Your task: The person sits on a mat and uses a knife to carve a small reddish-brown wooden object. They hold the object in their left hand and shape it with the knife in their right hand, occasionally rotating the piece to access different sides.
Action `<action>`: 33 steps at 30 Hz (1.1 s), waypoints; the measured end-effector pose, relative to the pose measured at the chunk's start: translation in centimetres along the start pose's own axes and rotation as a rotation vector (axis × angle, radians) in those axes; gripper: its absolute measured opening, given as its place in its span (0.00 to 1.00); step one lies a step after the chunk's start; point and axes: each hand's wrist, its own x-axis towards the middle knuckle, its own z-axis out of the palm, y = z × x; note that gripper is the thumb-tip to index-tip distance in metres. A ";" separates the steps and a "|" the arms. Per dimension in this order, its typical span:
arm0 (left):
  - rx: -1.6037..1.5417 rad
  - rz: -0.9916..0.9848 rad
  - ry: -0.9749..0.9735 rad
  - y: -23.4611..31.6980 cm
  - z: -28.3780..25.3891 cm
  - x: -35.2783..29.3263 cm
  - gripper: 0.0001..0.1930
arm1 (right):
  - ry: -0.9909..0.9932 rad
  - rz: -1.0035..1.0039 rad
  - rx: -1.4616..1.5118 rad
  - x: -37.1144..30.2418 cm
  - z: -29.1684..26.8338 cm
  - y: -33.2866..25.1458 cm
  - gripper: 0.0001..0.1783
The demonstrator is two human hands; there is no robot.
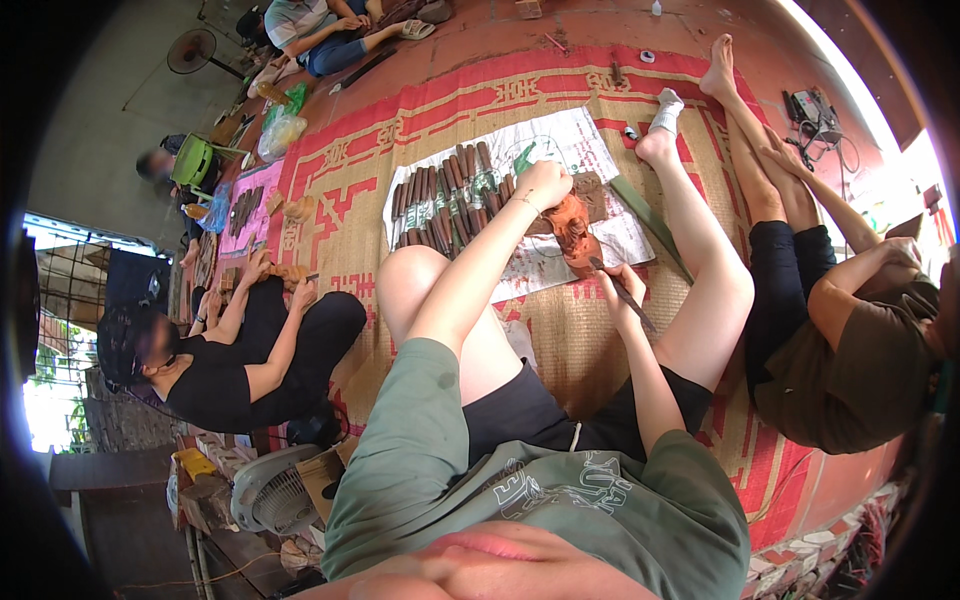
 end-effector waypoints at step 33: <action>0.009 -0.016 0.033 -0.1 0.4 0.2 0.13 | -0.003 -0.007 -0.038 0.0 -0.1 0.2 0.06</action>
